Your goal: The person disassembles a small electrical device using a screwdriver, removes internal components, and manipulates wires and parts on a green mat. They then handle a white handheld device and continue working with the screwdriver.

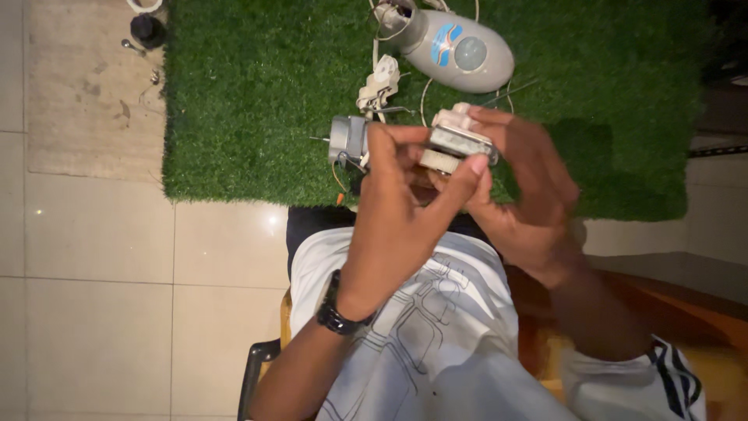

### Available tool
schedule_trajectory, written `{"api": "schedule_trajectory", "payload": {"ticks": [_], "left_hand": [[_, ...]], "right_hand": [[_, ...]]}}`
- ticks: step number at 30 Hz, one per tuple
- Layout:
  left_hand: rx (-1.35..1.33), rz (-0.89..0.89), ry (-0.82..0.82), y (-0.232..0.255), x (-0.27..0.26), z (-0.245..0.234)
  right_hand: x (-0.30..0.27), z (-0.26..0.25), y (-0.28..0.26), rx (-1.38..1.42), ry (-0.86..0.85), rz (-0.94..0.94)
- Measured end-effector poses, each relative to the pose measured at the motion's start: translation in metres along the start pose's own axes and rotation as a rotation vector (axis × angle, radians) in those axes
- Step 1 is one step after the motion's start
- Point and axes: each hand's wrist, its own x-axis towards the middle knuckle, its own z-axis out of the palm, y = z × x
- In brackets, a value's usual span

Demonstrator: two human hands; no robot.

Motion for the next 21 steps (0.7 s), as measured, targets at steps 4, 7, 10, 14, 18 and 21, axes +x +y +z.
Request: {"api": "schedule_trajectory", "payload": {"ticks": [4, 7, 10, 14, 18, 21], "left_hand": [[0.031, 0.050, 0.007, 0.006, -0.009, 0.005], [0.123, -0.139, -0.029, 0.010, -0.013, 0.005], [0.084, -0.056, -0.040, 0.008, -0.014, 0.002], [0.100, -0.027, -0.008, 0.000, -0.019, 0.003], [0.104, -0.027, -0.013, -0.002, -0.025, -0.001], [0.126, -0.047, -0.012, -0.004, -0.027, -0.002]], "right_hand": [[-0.004, -0.008, 0.006, 0.003, -0.024, -0.065], [-0.006, -0.007, 0.014, 0.068, -0.022, -0.125], [-0.008, -0.008, 0.017, 0.114, -0.070, -0.127], [-0.013, -0.008, 0.020, 0.125, -0.124, -0.111], [-0.017, -0.007, 0.019, 0.138, -0.144, -0.116], [-0.018, -0.006, 0.018, 0.123, -0.140, -0.145]]}}
